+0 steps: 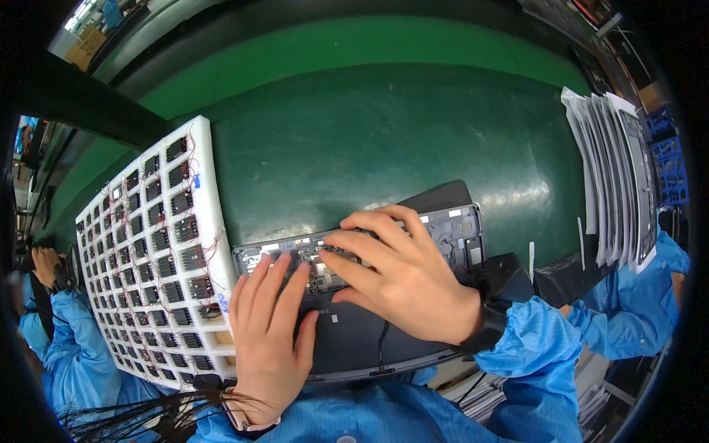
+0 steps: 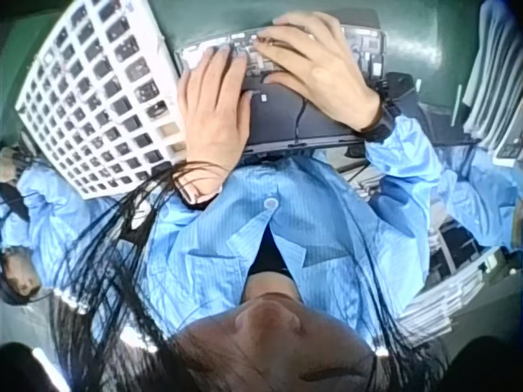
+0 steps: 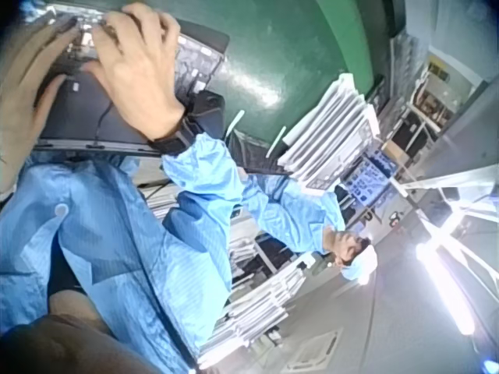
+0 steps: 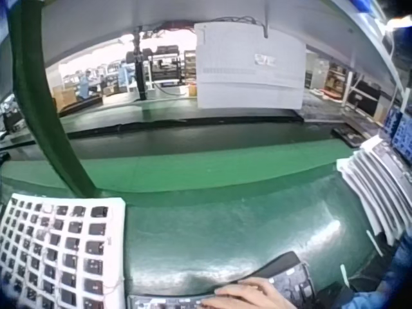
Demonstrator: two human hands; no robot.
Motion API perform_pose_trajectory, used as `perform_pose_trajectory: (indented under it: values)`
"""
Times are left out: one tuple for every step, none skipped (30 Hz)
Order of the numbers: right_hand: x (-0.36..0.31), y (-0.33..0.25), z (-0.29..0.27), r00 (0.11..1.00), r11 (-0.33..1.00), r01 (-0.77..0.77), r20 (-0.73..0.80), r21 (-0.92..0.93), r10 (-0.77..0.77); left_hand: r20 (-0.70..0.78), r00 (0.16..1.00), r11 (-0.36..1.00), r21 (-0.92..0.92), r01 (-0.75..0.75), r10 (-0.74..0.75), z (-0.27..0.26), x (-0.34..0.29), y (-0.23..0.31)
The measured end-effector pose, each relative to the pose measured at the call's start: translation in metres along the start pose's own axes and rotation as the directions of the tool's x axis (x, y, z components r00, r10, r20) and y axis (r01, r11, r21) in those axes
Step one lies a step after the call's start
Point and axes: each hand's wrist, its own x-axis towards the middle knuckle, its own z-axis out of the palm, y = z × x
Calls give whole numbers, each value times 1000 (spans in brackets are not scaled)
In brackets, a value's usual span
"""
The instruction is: Assembling electronic motherboards and components into device chassis on a manufacturing production line.
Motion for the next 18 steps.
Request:
perform_pose_trajectory:
  values:
    - [-2,1,-2,1000,1000,-6,8,8,6,30,999,999,-32,-42,43,2,1,0]
    - [-4,3,-5,1000,1000,-9,9,7,9,31,998,998,-34,-44,45,3,1,1]
    - [-4,5,-9,1000,1000,-12,-21,21,13,71,995,998,-19,-63,64,4,2,0]
    - [-5,7,-14,999,999,-14,-51,36,16,111,991,997,-5,-80,80,5,3,0]
    - [-7,8,-20,993,998,-65,-99,22,67,120,990,997,1,-71,70,7,1,-1]
    - [-12,10,-29,980,993,-114,-164,13,115,119,990,997,-10,-80,80,8,1,0]
    - [-20,12,-36,962,980,-197,-190,5,194,133,988,996,5,-84,83,9,0,1]
    - [-28,13,-41,938,961,-277,-216,0,271,148,986,996,20,-87,83,10,-1,1]
    - [-38,14,-45,922,944,-329,-215,4,322,147,985,996,9,-93,90,11,-1,2]
    - [-48,14,-48,903,926,-379,-214,9,372,152,983,994,20,-106,102,11,-1,2]
    - [-57,16,-48,912,929,-371,-188,-4,363,157,981,992,30,-119,113,12,-1,2]
    - [-63,14,-45,904,917,-398,-160,19,396,159,981,992,26,-120,114,12,-2,2]
    - [-67,11,-43,906,915,-404,-140,6,400,168,979,992,40,-122,114,11,-2,2]
    - [-70,8,-41,906,912,-409,-121,-8,405,176,978,991,54,-125,113,11,-2,3]
    - [-74,7,-37,909,913,-407,-106,-18,403,184,975,988,69,-137,122,12,-3,1]
    - [-74,7,-36,907,911,-413,-106,-20,408,188,974,988,65,-141,126,13,-2,1]
    - [-73,6,-35,922,923,-381,-91,-55,375,198,973,988,68,-136,120,13,-2,1]
    - [-73,6,-33,938,935,-344,-74,-87,339,206,972,989,75,-128,110,13,-2,1]
